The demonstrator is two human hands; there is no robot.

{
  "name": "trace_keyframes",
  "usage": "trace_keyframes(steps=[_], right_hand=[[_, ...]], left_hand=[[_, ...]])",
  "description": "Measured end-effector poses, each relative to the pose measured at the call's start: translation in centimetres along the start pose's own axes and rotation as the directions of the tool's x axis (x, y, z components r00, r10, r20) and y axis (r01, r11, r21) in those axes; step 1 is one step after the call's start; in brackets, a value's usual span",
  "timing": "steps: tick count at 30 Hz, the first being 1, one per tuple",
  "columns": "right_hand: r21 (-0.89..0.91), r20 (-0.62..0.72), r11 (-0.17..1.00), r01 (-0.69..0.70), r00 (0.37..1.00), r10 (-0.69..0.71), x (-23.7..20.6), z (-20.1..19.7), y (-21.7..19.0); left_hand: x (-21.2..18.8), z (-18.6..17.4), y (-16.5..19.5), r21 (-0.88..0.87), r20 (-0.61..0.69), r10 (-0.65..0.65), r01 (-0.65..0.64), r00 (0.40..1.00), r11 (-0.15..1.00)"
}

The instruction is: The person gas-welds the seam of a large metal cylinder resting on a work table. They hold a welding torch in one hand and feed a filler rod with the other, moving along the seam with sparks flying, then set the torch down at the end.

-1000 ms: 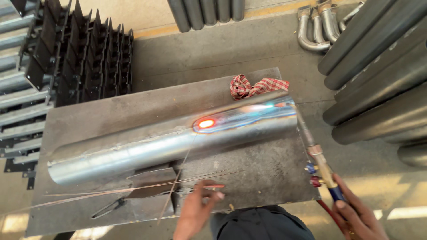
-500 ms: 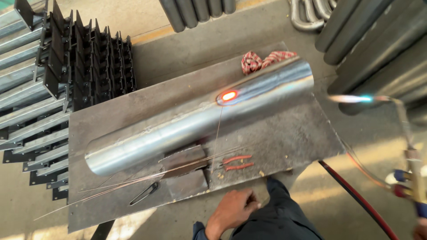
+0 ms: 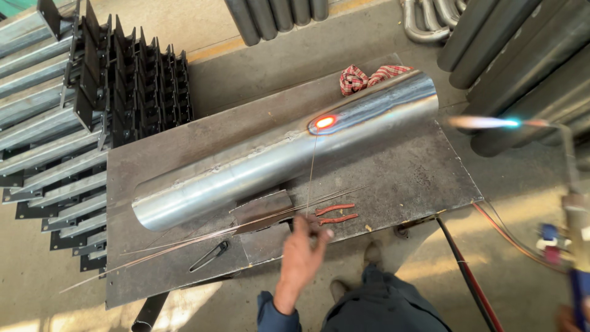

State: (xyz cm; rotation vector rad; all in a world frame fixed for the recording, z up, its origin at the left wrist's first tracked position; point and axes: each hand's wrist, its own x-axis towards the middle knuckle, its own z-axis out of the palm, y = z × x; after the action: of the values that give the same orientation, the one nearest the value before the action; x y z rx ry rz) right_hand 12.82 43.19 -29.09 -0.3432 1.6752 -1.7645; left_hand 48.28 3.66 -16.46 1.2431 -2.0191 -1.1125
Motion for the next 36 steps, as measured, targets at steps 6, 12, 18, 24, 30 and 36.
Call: trace_keyframes(steps=[6, 12, 18, 24, 30, 36], right_hand=[[0.001, 0.186, 0.993, -0.118, 0.976, 0.116, 7.4, 5.2, -6.0], [-0.056, 0.206, 0.97, -0.237, 0.948, 0.243, 15.6, 11.9, -9.5], [-0.162, 0.393, 0.948, -0.274, 0.863, 0.316, 22.0, 14.2, -11.9], [-0.424, 0.28, 0.865, -0.267, 0.87, 0.406, 23.2, 18.9, -14.0], [-0.493, 0.279, 0.834, -0.247, 0.864, 0.42, 21.5, 28.3, -14.8], [-0.539, 0.218, 0.79, -0.291, 0.858, 0.465, 21.7, 34.0, -14.2]], left_hand=[[5.9, 1.6, 3.7, -0.128, -0.17, 0.039, -0.061, 0.985, 0.99], [11.9, 5.0, 6.2, -0.161, -0.151, 0.228, -0.252, 0.962, 0.954], [15.7, 6.2, 6.3, 0.005, -0.274, 0.279, -0.288, 0.921, 0.958], [17.8, 3.2, 4.2, 0.072, -0.392, 0.343, -0.343, 0.854, 0.936], [19.9, -2.3, 0.3, 0.044, -0.395, 0.325, -0.336, 0.859, 0.941], [21.8, -5.4, -2.8, -0.307, -0.462, 0.13, -0.296, 0.877, 0.905]])
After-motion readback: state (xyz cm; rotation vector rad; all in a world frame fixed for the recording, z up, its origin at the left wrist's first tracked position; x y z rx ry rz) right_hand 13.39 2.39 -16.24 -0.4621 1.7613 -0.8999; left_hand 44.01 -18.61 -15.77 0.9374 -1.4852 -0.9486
